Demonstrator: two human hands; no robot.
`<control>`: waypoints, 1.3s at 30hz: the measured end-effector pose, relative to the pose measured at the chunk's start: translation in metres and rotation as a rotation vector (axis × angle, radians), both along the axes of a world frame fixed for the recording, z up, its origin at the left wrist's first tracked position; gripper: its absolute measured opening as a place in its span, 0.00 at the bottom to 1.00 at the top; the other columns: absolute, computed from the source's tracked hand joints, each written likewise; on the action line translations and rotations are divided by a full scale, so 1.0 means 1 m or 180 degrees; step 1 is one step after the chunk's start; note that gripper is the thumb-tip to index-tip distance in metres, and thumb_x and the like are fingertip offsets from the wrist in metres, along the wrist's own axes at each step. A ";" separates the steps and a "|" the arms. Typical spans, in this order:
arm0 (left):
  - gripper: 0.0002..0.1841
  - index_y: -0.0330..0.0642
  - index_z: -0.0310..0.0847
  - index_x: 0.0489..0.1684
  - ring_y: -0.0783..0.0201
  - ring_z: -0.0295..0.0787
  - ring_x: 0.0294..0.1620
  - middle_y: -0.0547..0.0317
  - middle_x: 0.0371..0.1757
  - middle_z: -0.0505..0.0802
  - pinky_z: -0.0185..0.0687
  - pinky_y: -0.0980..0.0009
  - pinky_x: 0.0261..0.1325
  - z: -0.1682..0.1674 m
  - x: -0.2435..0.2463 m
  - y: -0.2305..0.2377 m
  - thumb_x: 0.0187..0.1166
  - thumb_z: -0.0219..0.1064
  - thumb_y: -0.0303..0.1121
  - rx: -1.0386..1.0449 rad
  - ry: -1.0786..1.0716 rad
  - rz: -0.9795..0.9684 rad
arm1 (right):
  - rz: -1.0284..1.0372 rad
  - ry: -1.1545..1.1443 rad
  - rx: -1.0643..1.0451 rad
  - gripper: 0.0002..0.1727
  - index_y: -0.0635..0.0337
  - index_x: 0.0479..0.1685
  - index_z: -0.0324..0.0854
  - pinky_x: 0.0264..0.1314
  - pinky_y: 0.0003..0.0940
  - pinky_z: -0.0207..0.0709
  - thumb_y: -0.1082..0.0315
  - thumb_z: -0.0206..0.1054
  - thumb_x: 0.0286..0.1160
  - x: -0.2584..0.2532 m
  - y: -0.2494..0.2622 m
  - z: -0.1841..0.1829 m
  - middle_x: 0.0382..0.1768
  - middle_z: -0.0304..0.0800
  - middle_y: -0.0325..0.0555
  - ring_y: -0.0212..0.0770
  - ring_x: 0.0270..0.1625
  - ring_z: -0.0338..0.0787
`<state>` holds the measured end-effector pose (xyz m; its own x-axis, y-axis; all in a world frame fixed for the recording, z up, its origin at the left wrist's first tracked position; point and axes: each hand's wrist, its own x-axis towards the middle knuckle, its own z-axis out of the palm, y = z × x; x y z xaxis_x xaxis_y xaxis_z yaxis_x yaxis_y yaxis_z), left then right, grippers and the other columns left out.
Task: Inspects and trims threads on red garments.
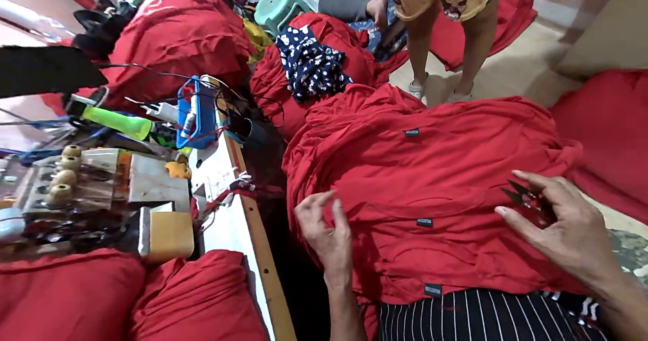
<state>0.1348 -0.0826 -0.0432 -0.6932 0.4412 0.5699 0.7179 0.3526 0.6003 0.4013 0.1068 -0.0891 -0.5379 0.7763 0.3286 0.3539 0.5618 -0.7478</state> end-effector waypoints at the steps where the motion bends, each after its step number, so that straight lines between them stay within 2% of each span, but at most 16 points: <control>1: 0.10 0.30 0.90 0.45 0.52 0.83 0.62 0.38 0.55 0.88 0.78 0.63 0.67 -0.005 0.001 0.003 0.74 0.68 0.27 -0.0147 -0.0081 -0.0218 | 0.0056 -0.0098 0.0094 0.36 0.69 0.72 0.80 0.40 0.55 0.76 0.47 0.66 0.72 -0.004 0.004 0.002 0.48 0.87 0.63 0.54 0.40 0.85; 4: 0.11 0.33 0.92 0.48 0.44 0.84 0.63 0.38 0.59 0.89 0.78 0.50 0.67 -0.013 0.004 0.008 0.78 0.66 0.29 -0.0594 -0.0300 -0.0589 | 0.0214 -0.0411 0.0163 0.26 0.67 0.64 0.86 0.33 0.63 0.72 0.57 0.65 0.74 -0.013 0.019 0.000 0.43 0.85 0.61 0.60 0.36 0.85; 6: 0.13 0.35 0.91 0.52 0.43 0.83 0.65 0.39 0.62 0.89 0.75 0.46 0.68 -0.016 0.004 0.005 0.81 0.63 0.29 -0.0816 -0.0471 -0.0673 | 0.0284 -0.0640 0.0038 0.22 0.68 0.60 0.87 0.33 0.68 0.72 0.61 0.66 0.74 -0.012 0.025 -0.004 0.42 0.85 0.62 0.64 0.36 0.85; 8: 0.14 0.37 0.90 0.57 0.43 0.82 0.67 0.42 0.63 0.89 0.71 0.42 0.69 -0.020 0.002 0.001 0.81 0.63 0.30 -0.1004 -0.0584 -0.0750 | 0.0312 -0.0687 -0.0051 0.19 0.70 0.54 0.87 0.33 0.69 0.71 0.62 0.66 0.74 -0.009 0.026 -0.009 0.41 0.86 0.63 0.65 0.36 0.85; 11: 0.16 0.37 0.90 0.60 0.38 0.79 0.73 0.41 0.63 0.90 0.66 0.35 0.73 -0.026 -0.002 -0.003 0.78 0.66 0.32 -0.1176 -0.0607 -0.0866 | 0.0318 -0.0615 -0.0114 0.18 0.72 0.46 0.87 0.34 0.66 0.72 0.63 0.65 0.72 -0.003 0.025 -0.013 0.37 0.86 0.62 0.62 0.35 0.85; 13: 0.15 0.36 0.91 0.57 0.39 0.82 0.70 0.41 0.59 0.92 0.69 0.37 0.72 -0.028 -0.002 0.000 0.76 0.67 0.31 -0.1057 -0.0550 -0.0836 | 0.0329 -0.0577 -0.0134 0.17 0.72 0.44 0.86 0.32 0.63 0.72 0.63 0.65 0.71 -0.001 0.026 -0.014 0.35 0.85 0.60 0.59 0.32 0.84; 16: 0.13 0.34 0.91 0.54 0.48 0.88 0.58 0.45 0.51 0.93 0.74 0.45 0.67 -0.029 0.001 0.003 0.76 0.67 0.27 -0.0844 -0.0479 -0.0851 | 0.0335 -0.0531 -0.0147 0.16 0.72 0.44 0.86 0.33 0.62 0.72 0.65 0.66 0.70 0.001 0.024 -0.011 0.36 0.85 0.60 0.58 0.33 0.84; 19: 0.12 0.34 0.91 0.53 0.53 0.89 0.53 0.47 0.48 0.93 0.80 0.54 0.63 -0.030 0.001 0.003 0.75 0.67 0.25 -0.0719 -0.0380 -0.0860 | 0.0304 -0.0459 -0.0181 0.17 0.74 0.46 0.86 0.36 0.62 0.73 0.65 0.65 0.71 0.002 0.020 -0.011 0.39 0.86 0.62 0.58 0.36 0.85; 21: 0.13 0.35 0.91 0.54 0.52 0.88 0.55 0.46 0.51 0.93 0.79 0.52 0.63 -0.029 0.002 0.002 0.75 0.67 0.25 -0.0762 -0.0423 -0.0823 | 0.0305 -0.0400 -0.0183 0.18 0.74 0.46 0.86 0.36 0.59 0.73 0.64 0.65 0.70 0.004 0.019 -0.014 0.39 0.86 0.61 0.56 0.35 0.85; 23: 0.14 0.35 0.90 0.56 0.47 0.86 0.60 0.43 0.55 0.91 0.77 0.46 0.66 -0.028 0.005 0.004 0.75 0.69 0.27 -0.0844 -0.0429 -0.0797 | 0.0330 -0.0348 -0.0209 0.19 0.74 0.46 0.86 0.37 0.57 0.75 0.63 0.65 0.69 0.008 0.018 -0.017 0.40 0.87 0.61 0.54 0.36 0.85; 25: 0.15 0.36 0.90 0.57 0.44 0.83 0.64 0.42 0.59 0.89 0.74 0.43 0.66 -0.030 0.011 0.010 0.74 0.70 0.29 -0.0876 -0.0314 -0.0852 | 0.0307 -0.0293 -0.0212 0.19 0.73 0.46 0.86 0.38 0.51 0.75 0.63 0.64 0.68 0.012 0.016 -0.018 0.40 0.86 0.58 0.48 0.36 0.84; 28: 0.16 0.38 0.91 0.57 0.40 0.80 0.70 0.41 0.63 0.88 0.71 0.40 0.71 -0.032 0.031 0.027 0.73 0.72 0.31 -0.0915 -0.0167 -0.1164 | 0.0235 -0.0223 -0.0253 0.17 0.71 0.42 0.85 0.38 0.39 0.74 0.63 0.63 0.66 0.017 0.012 -0.019 0.38 0.85 0.54 0.41 0.36 0.81; 32: 0.14 0.45 0.93 0.54 0.39 0.77 0.76 0.45 0.62 0.90 0.63 0.34 0.77 -0.035 0.069 0.056 0.72 0.75 0.35 -0.1086 -0.0017 -0.1802 | 0.0166 -0.0212 -0.0366 0.15 0.71 0.41 0.84 0.38 0.38 0.74 0.66 0.65 0.65 0.020 0.008 -0.017 0.36 0.84 0.53 0.39 0.35 0.81; 34: 0.12 0.46 0.94 0.50 0.45 0.82 0.72 0.50 0.57 0.93 0.67 0.39 0.74 -0.038 0.083 0.067 0.70 0.77 0.35 -0.1040 0.0054 -0.2067 | 0.0148 -0.0204 -0.0386 0.15 0.71 0.41 0.84 0.37 0.36 0.74 0.66 0.65 0.65 0.021 0.006 -0.017 0.36 0.84 0.51 0.37 0.35 0.81; 37: 0.03 0.46 0.94 0.36 0.54 0.88 0.58 0.55 0.44 0.93 0.74 0.50 0.64 -0.043 0.099 0.075 0.68 0.77 0.30 -0.0761 0.0080 -0.2181 | 0.0143 -0.0170 -0.0379 0.15 0.68 0.41 0.85 0.37 0.32 0.75 0.64 0.65 0.65 0.022 0.004 -0.017 0.36 0.85 0.49 0.34 0.35 0.81; 39: 0.02 0.45 0.93 0.32 0.57 0.89 0.48 0.56 0.38 0.93 0.76 0.56 0.57 -0.043 0.106 0.075 0.68 0.76 0.27 -0.0581 0.0142 -0.2122 | 0.0135 -0.0125 -0.0409 0.18 0.68 0.45 0.86 0.39 0.29 0.75 0.61 0.66 0.68 0.024 0.003 -0.016 0.39 0.86 0.49 0.31 0.36 0.82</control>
